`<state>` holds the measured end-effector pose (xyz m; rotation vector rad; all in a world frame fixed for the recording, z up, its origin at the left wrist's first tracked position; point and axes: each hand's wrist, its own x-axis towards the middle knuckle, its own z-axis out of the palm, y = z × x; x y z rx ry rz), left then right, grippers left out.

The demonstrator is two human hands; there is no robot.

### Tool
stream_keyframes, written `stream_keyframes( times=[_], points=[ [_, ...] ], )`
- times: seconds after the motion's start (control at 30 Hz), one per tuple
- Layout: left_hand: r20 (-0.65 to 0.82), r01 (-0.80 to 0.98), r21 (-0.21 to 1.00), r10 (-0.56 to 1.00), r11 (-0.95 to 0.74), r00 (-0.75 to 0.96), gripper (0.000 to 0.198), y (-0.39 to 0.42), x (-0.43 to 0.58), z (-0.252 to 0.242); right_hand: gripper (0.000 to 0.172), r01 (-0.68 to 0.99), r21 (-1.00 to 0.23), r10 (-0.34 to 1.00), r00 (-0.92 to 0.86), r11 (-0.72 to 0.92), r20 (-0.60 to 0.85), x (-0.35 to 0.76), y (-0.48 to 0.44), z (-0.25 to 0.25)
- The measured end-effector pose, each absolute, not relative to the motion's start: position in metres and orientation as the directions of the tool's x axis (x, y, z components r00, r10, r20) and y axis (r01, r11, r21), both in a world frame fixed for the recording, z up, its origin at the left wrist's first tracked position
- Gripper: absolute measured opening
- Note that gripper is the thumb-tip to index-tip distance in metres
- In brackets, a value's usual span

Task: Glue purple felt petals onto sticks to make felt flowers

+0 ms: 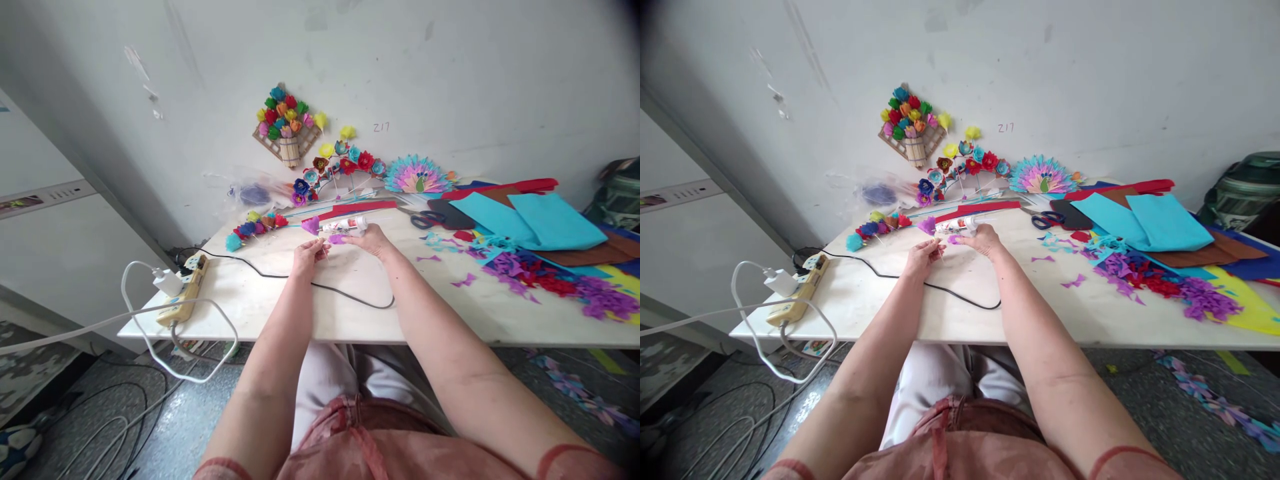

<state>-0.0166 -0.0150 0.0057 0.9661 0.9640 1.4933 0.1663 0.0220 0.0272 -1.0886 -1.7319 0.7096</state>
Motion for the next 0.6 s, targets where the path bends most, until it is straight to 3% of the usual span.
stream_keyframes(
  times=[0.6],
  points=[
    [0.059,-0.336,0.937,0.992,-0.094,-0.113,0.033,-0.0172,-0.0161,0.0099,0.025,0.413,-0.814,0.912,-0.142,0.409,0.386,0.1640,0.0206,0.0270]
  ],
)
